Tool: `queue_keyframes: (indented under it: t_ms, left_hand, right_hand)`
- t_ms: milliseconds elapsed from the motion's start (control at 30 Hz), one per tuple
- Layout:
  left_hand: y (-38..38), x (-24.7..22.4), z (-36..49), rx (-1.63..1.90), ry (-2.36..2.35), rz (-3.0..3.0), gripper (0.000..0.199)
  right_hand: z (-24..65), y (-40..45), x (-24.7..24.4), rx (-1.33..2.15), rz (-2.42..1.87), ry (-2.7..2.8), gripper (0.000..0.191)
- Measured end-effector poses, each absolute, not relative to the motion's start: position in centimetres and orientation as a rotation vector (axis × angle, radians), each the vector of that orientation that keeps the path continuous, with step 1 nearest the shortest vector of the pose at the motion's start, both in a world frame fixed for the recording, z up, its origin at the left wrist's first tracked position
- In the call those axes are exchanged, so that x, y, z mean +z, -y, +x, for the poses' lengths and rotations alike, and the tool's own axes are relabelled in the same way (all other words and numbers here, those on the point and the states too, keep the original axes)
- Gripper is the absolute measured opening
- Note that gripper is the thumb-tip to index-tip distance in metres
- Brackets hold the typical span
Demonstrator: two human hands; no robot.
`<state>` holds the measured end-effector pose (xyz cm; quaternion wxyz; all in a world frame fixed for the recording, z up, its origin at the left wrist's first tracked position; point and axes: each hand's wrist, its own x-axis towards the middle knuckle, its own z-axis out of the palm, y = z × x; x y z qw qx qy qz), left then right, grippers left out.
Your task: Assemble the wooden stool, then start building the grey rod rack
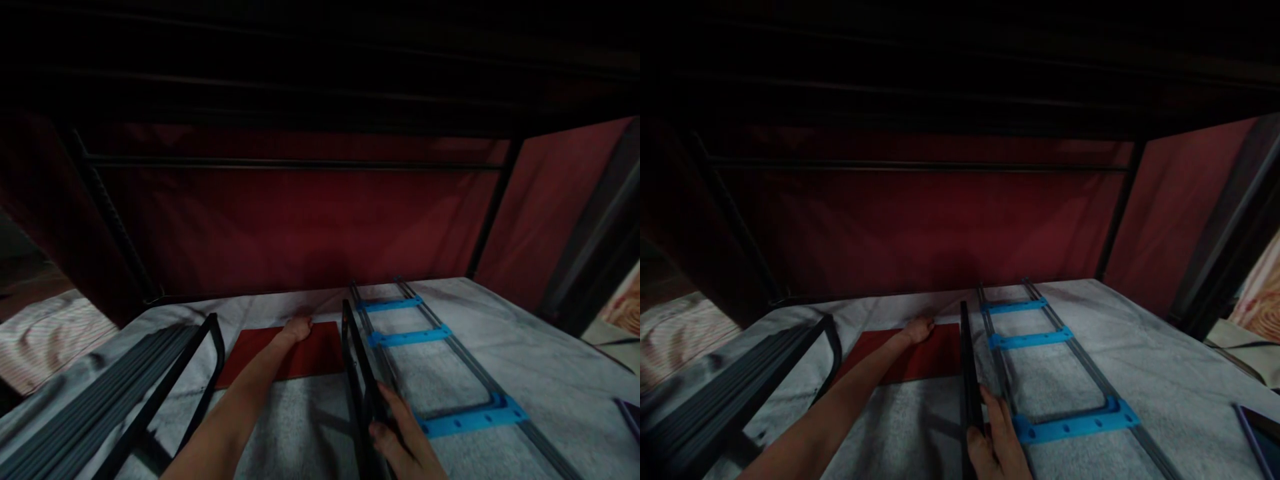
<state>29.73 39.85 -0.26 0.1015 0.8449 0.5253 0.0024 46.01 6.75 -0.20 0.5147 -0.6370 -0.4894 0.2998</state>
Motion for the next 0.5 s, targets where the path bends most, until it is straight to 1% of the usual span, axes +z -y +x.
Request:
queue_keyframes:
  t_ms: [133,233,500]
  left_hand:
    - [-39.8,0.0,30.4,-0.002,-1.579,2.490,0.040]
    - [-39.5,1.1,30.6,-0.014,-1.591,2.491,0.041]
    - [-36.7,7.3,30.0,0.008,-1.554,2.641,0.047]
  right_hand:
    - [46.3,-6.4,0.6,0.751,-1.536,1.197,0.056]
    - [46.4,-6.5,1.3,0.789,-1.528,1.211,0.057]
    - [45.0,-6.3,4.3,0.798,-1.525,1.115,0.057]
